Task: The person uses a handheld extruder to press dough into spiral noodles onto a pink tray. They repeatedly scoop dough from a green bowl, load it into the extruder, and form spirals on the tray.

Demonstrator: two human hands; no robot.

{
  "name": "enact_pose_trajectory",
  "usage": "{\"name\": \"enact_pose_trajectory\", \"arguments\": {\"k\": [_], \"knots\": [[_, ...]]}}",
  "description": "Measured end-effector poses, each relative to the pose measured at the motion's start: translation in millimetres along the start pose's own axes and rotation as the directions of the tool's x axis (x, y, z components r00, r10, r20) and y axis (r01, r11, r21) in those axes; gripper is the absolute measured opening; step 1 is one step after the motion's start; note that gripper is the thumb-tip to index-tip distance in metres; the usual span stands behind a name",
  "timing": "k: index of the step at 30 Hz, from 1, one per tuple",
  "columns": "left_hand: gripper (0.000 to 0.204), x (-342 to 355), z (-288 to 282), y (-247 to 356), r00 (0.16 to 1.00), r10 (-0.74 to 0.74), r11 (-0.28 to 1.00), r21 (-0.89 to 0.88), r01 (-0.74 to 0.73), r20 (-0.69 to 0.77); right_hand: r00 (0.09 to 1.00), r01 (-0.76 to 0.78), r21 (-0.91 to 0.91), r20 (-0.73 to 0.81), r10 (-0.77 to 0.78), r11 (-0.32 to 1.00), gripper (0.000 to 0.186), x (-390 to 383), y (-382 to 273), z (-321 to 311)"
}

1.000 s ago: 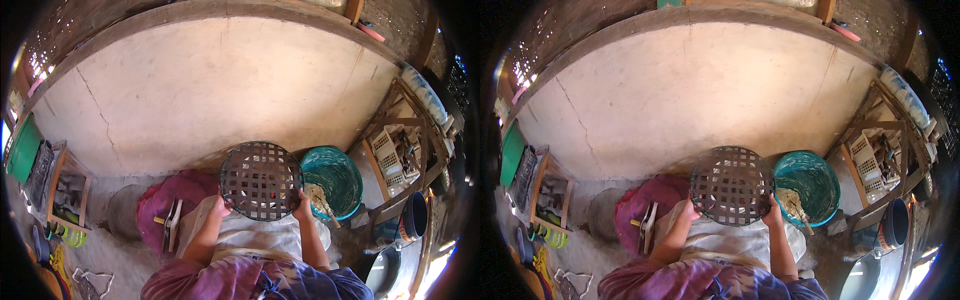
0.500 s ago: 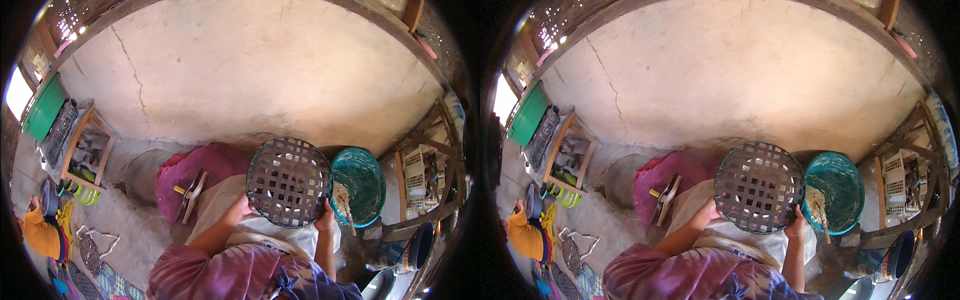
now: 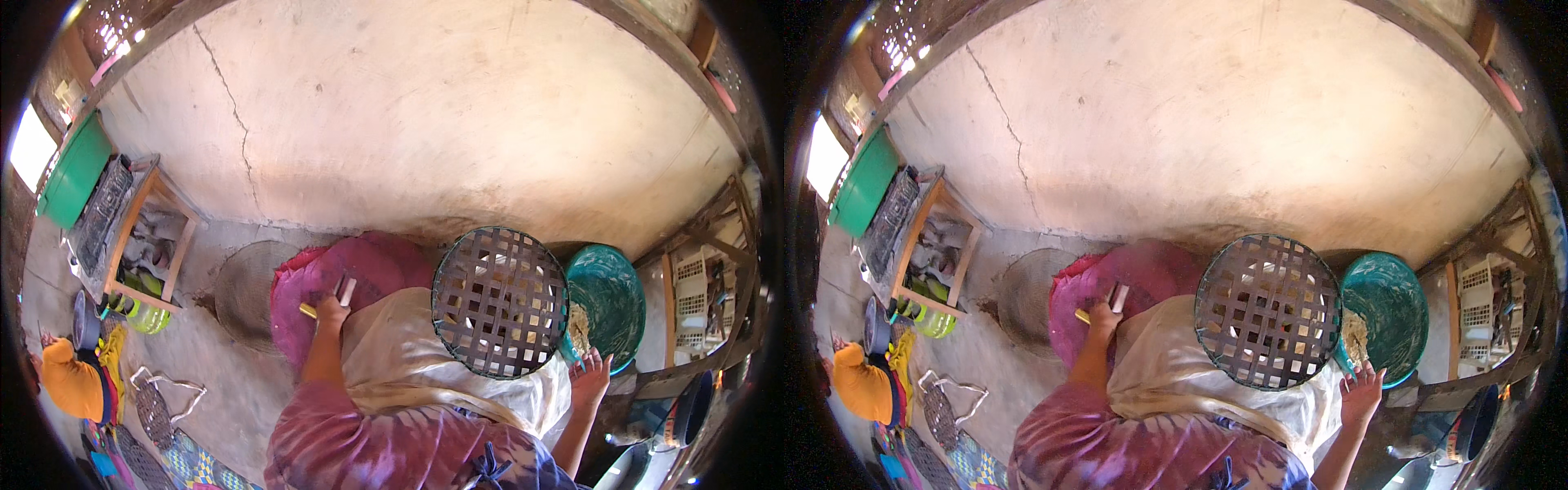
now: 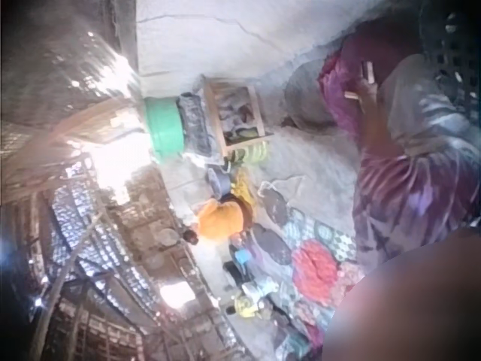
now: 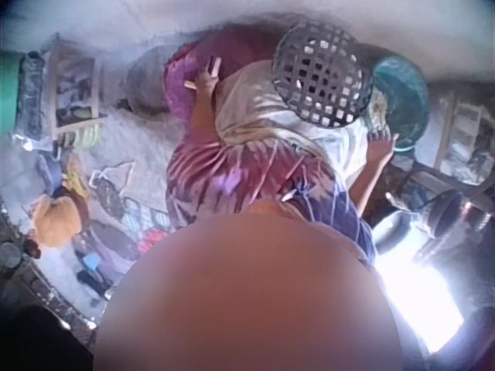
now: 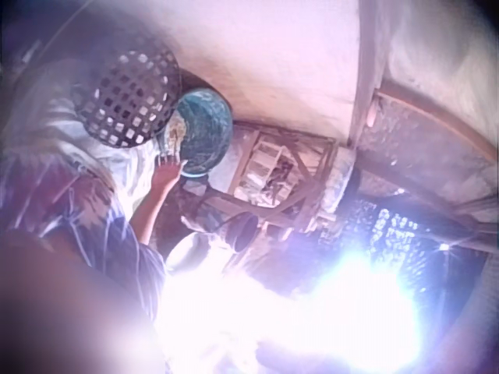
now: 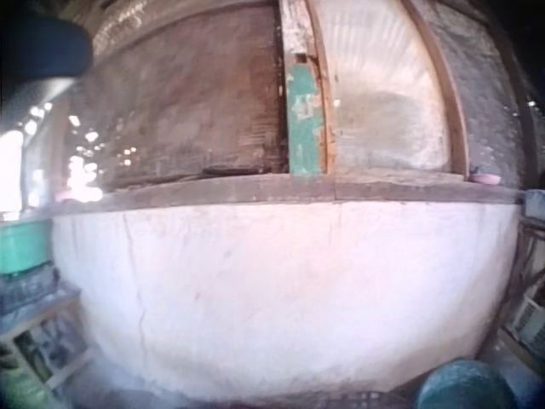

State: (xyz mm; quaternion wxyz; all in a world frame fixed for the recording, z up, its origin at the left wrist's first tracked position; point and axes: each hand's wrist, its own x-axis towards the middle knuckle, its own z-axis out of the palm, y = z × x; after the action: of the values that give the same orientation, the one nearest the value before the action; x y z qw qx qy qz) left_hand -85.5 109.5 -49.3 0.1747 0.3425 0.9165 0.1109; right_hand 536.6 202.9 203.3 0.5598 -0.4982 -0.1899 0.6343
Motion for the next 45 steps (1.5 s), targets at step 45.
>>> {"name": "enact_pose_trajectory", "arguments": {"k": [45], "knots": [[0.049,-34,41,-149,0.779,-0.407,0.883,-0.424,0.202,-0.477,0.824,0.563,-0.256,0.241,-0.512,0.786,0.054,-71,-64,6]]}}
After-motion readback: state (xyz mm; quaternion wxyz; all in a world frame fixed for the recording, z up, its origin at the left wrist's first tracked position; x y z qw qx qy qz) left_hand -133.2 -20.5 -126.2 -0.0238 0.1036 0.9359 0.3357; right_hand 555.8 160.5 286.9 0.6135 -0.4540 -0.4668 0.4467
